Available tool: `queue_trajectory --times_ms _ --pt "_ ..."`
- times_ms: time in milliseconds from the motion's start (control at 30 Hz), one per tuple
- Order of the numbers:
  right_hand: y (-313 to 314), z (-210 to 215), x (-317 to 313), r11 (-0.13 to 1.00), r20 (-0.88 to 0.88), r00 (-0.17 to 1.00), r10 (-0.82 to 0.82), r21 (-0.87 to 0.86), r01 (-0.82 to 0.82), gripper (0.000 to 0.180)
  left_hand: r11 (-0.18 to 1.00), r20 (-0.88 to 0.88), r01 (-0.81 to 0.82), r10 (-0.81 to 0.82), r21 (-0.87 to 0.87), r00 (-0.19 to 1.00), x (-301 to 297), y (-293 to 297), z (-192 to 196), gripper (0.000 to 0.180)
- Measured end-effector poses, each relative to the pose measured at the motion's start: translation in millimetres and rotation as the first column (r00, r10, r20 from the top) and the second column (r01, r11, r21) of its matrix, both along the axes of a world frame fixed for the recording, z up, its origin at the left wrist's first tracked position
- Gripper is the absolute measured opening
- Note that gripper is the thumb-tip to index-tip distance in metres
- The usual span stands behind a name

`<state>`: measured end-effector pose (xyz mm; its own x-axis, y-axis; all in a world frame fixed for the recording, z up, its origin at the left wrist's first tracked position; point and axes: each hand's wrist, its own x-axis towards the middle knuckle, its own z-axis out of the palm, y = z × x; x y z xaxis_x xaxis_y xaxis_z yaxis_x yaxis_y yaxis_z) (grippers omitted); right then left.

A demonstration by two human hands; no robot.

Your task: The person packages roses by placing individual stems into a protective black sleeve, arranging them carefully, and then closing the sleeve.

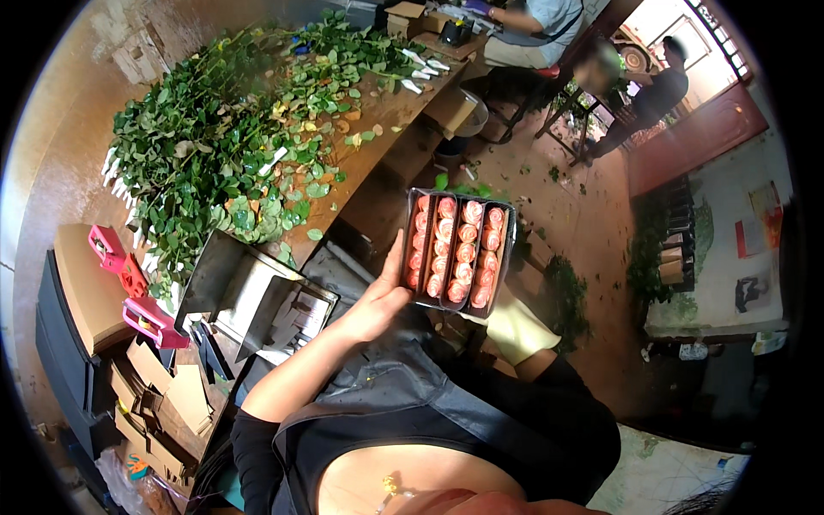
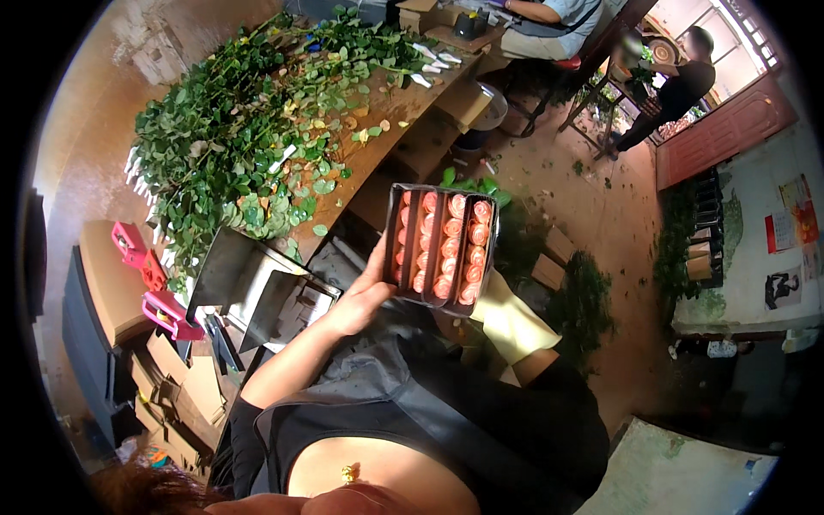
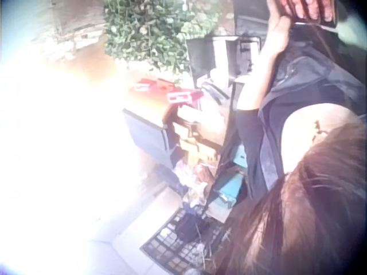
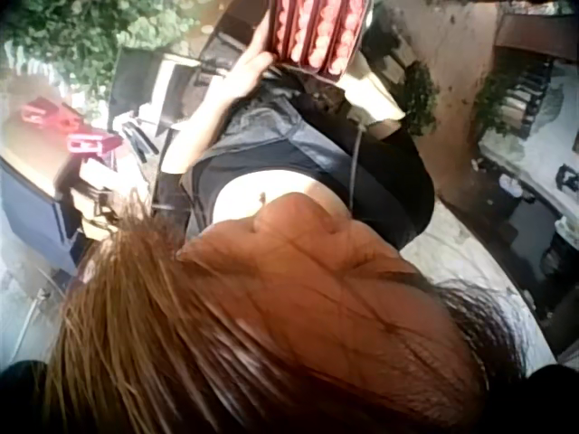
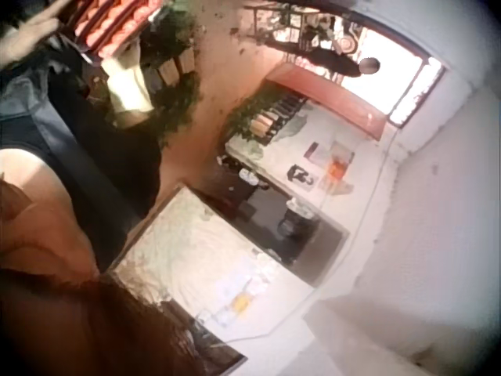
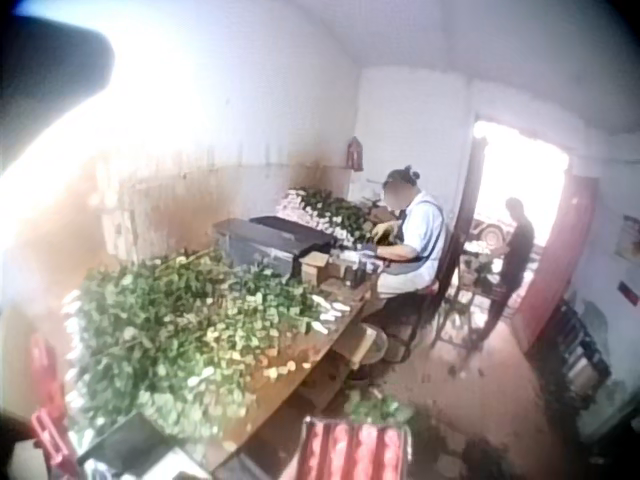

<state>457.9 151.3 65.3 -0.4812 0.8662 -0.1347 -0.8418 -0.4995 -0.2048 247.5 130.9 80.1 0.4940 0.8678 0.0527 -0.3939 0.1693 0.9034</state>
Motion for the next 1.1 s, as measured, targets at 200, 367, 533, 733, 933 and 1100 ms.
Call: queue_trajectory --times_ms 200,367,533,733,933,1100 --pt "8 -84 -8 0.98 0.027 1.0 0.0 -0.2 0.006 0.048 0.991 -0.24 0.083 -0.108 -0.109 0.965 2 -5 -47 0.097" --pt "12 -147 -2 0.926 0.063 0.996 -0.062 -0.369 0.081 0.042 0.966 -0.257 0.076 -0.14 -0.247 0.956 -6 -1 -61 0.097" --pt "18 -218 23 0.829 0.191 0.962 -0.195 -0.492 0.266 0.037 0.972 -0.316 0.062 -0.134 -0.227 0.939 -4 8 -69 0.096" --pt "41 -336 58 0.611 0.433 0.827 -0.36 -0.56 0.559 0.031 0.965 -0.34 -0.056 -0.035 -0.256 0.94 -20 6 -99 0.086" --pt "60 -442 150 0.33 0.815 0.392 -0.427 -0.263 0.907 0.025 0.938 -0.485 -0.108 -0.069 -0.328 0.872 -61 19 -103 0.062" --pt "30 -407 215 0.344 0.922 0.215 -0.323 -0.097 0.934 0.029 0.887 -0.638 -0.318 0.036 -0.334 0.769 -106 -16 -77 0.051"
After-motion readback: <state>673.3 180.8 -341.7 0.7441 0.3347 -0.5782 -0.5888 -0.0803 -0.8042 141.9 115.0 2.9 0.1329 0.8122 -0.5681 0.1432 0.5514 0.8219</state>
